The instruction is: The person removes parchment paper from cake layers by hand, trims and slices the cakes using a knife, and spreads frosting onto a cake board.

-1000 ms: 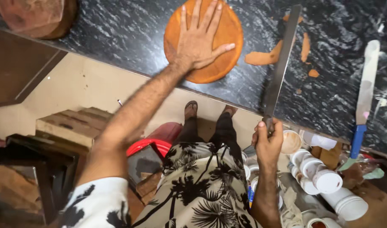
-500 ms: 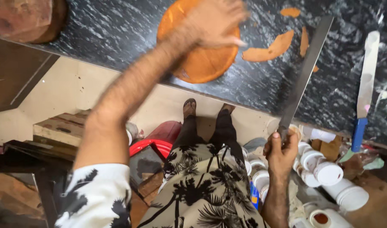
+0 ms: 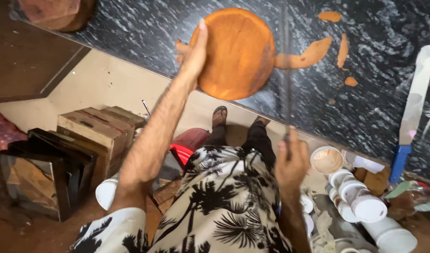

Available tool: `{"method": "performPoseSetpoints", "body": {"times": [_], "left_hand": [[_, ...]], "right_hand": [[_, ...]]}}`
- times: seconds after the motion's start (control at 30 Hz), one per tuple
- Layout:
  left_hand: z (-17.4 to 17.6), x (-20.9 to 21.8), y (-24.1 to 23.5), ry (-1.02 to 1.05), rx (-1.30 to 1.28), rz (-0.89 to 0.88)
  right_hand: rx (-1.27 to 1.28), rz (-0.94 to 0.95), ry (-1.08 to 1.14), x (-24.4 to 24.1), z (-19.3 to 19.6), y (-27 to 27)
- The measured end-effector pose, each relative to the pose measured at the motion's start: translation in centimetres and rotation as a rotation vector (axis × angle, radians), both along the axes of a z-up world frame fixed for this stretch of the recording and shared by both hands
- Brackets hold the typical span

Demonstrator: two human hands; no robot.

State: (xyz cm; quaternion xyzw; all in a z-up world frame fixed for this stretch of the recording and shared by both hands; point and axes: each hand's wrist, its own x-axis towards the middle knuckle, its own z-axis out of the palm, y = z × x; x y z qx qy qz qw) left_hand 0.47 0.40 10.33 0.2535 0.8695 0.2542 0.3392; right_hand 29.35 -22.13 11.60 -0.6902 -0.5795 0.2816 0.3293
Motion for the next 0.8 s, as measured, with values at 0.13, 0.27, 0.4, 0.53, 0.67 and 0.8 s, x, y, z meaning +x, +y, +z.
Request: {"method": "performPoseSetpoints", "body": {"times": [0.13, 0.27, 0.4, 0.53, 0.67, 0.8], "left_hand": [[0.8, 4.3, -2.6, 0.696, 0.139, -0.574], [0.2, 5.6, -1.6, 0.7, 0.238, -0.989], [-0.1, 5.8, -1.3, 0.69, 0.227, -0.998], [-0.5, 5.5, -1.5, 0.698, 0.193, -0.995], [0.4, 5.9, -1.6, 0.707, 0.195, -1.0], [2.0, 5.8, 0.6, 0.698, 0.284, -1.064]], "right_hand": [[0.061, 0.142, -0.357, -2.4, -0.1, 2.3], [-0.008, 0.118, -0.413, -3.8, -1.6, 6.4], [0.0, 0.105, -0.413, -2.9, -1.6, 5.6], [-0.079, 0.082, -0.359, -2.1, -0.6, 3.2], [0.091, 0.114, -0.319, -2.3, -1.9, 6.4], [-0.001, 0.057, -0.212, -1.1, -1.3, 1.8]]}}
